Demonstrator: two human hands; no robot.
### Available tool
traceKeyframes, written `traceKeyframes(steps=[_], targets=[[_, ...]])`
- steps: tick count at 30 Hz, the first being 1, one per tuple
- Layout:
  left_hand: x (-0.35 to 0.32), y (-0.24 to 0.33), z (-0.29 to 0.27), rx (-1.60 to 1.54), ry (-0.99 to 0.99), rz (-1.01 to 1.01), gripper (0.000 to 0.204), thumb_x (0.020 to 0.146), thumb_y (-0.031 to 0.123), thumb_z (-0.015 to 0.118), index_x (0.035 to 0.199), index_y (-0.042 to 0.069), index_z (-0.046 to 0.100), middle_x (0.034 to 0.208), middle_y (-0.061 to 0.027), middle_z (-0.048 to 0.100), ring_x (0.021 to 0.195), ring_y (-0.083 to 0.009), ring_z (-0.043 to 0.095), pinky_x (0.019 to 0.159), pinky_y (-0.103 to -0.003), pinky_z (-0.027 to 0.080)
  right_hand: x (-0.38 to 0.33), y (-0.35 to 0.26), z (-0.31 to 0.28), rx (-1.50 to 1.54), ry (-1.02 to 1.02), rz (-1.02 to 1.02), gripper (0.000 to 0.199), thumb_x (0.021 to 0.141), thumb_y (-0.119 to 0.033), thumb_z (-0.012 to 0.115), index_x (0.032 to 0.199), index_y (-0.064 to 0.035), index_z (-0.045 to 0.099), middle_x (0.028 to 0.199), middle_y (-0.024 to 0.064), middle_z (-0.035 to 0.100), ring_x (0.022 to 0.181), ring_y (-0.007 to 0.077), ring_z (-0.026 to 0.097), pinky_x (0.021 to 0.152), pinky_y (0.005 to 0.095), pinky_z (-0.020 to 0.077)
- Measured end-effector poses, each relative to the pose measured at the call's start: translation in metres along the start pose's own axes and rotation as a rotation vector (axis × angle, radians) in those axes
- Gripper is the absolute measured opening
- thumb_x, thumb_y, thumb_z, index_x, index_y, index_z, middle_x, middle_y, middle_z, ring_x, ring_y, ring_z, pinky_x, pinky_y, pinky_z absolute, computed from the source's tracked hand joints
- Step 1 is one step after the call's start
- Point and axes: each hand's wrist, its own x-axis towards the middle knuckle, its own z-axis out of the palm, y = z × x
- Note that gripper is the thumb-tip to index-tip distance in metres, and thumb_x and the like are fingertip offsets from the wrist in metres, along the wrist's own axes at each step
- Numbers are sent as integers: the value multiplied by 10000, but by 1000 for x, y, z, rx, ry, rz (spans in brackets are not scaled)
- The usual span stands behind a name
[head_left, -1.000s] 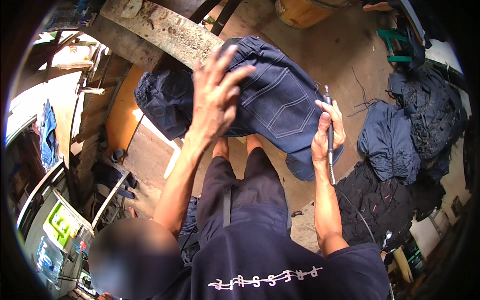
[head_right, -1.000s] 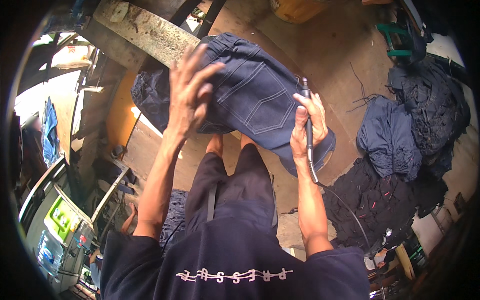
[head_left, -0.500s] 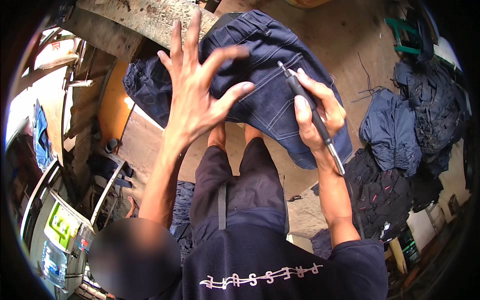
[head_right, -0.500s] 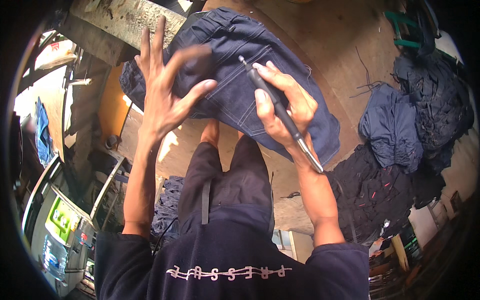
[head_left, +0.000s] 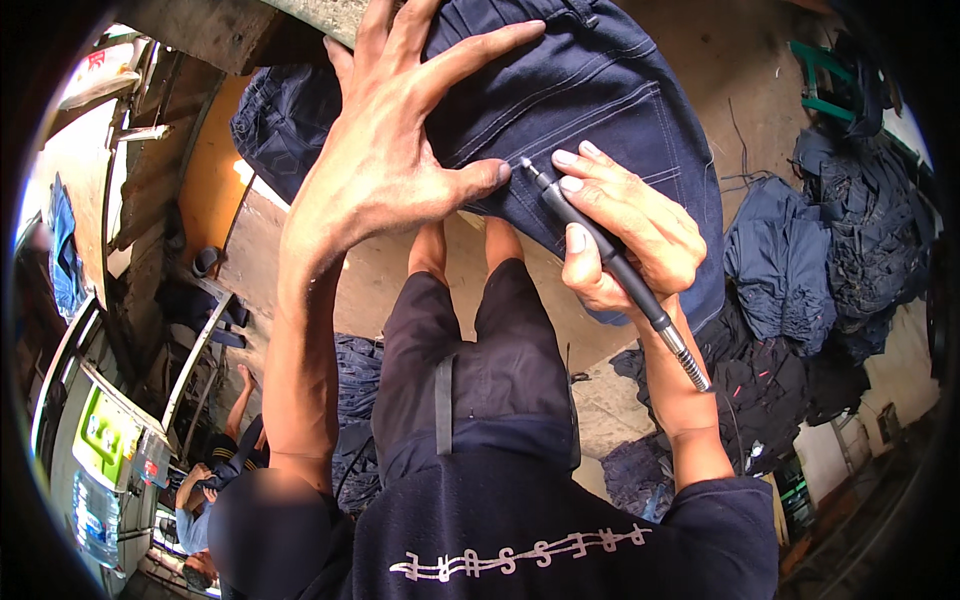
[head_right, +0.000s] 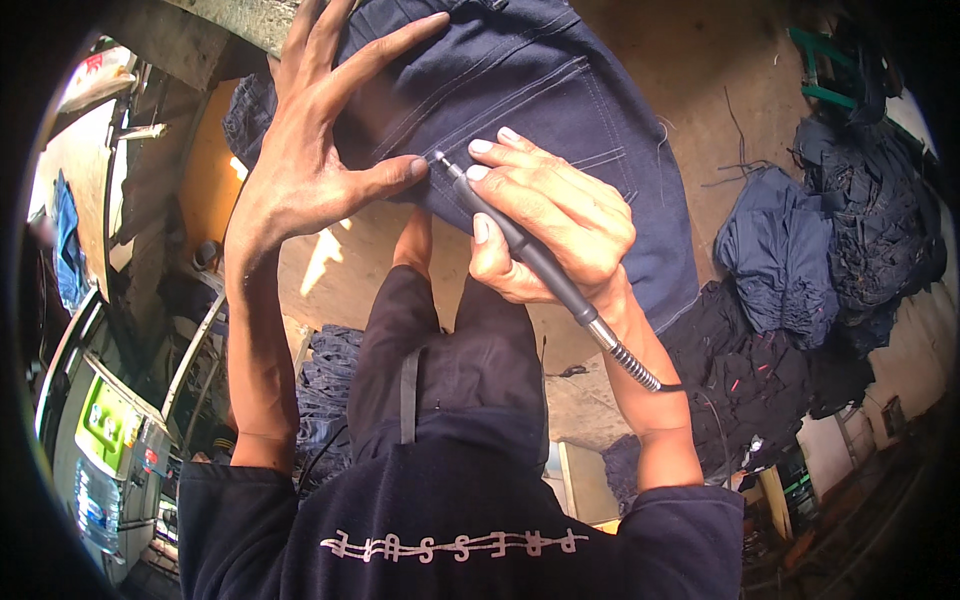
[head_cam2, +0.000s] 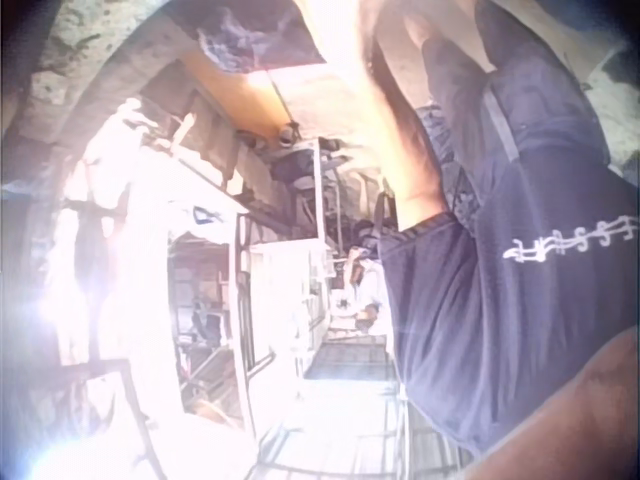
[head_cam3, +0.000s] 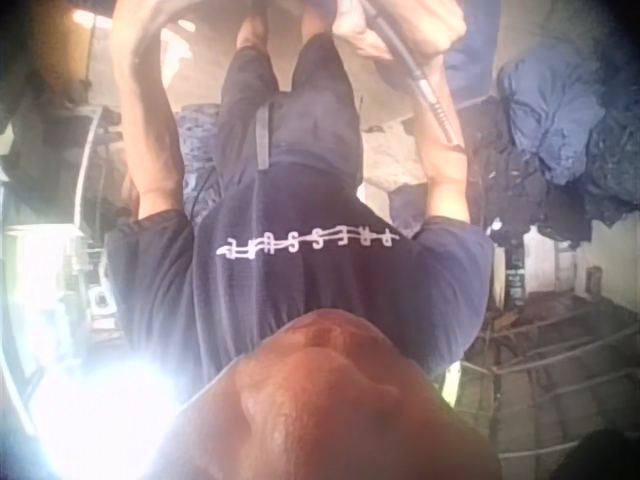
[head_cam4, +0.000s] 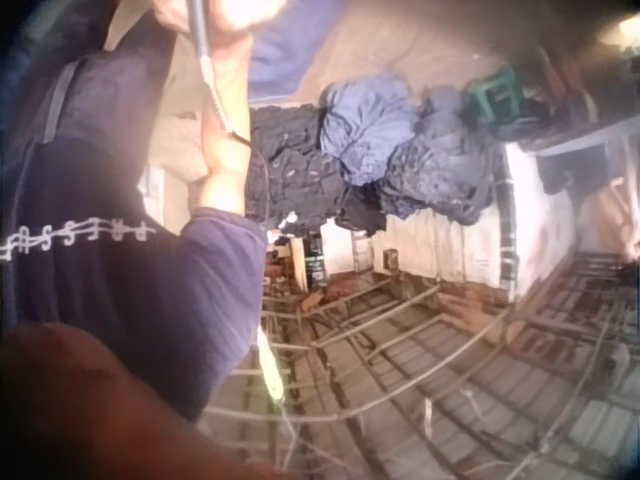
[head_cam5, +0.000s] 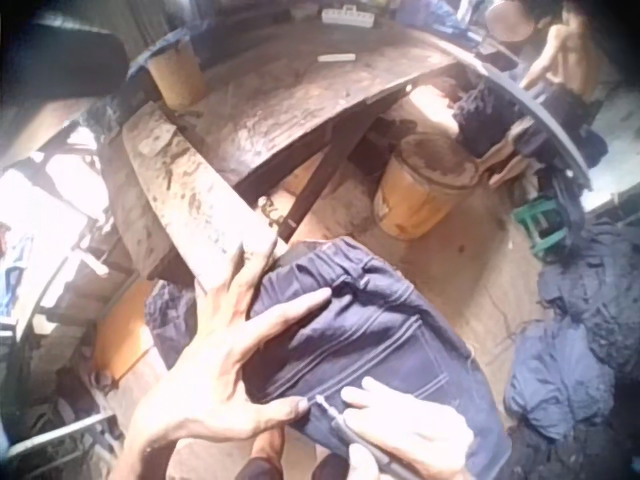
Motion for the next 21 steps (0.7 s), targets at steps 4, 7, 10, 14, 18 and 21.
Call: traceKeyframes(steps=[4,7,10,14,18,21], targets=[[-3,-8,4,23,-8,6,974,772,649,858,1635,295,575,1848,-251,98,1678,-552,4,1319,-735,34,1,-1,1,-16,-36,-12,256,733,0,765,982,44,799,932,157,816,992,335,841,983,496,680],[-5,-11,7,12,-17,-17,984,767,663,856,1635,297,574,1847,-248,107,1676,-557,2,1317,-740,27,1,0,2,-17,-44,-9,253,737,-5,765,982,44,801,932,157,816,990,335,841,985,493,680],[-2,-12,8,39,16,40,986,763,660,859,1635,299,574,1847,-246,110,1677,-554,0,1317,-739,25,2,1,2,-13,-44,-10,247,739,-9,765,977,44,802,930,160,815,987,335,841,987,493,681],[-1,-12,6,22,-3,4,994,758,654,863,1637,297,571,1846,-250,112,1678,-553,-7,1320,-735,22,2,1,1,-18,-33,3,242,740,-13,763,971,46,802,929,166,814,983,334,841,990,494,681],[-1,-7,3,33,-23,-1,1000,759,646,866,1644,296,561,1844,-258,103,1684,-542,-26,1324,-728,24,1,1,1,-32,-22,14,241,741,-14,754,969,49,802,932,171,813,980,332,841,990,493,682],[-1,0,1,-6,-51,-73,996,762,629,871,1648,298,557,1844,-262,96,1688,-533,-39,1326,-725,31,1,2,1,-38,-18,22,238,739,-13,750,963,50,801,934,172,812,979,330,840,988,493,683]])
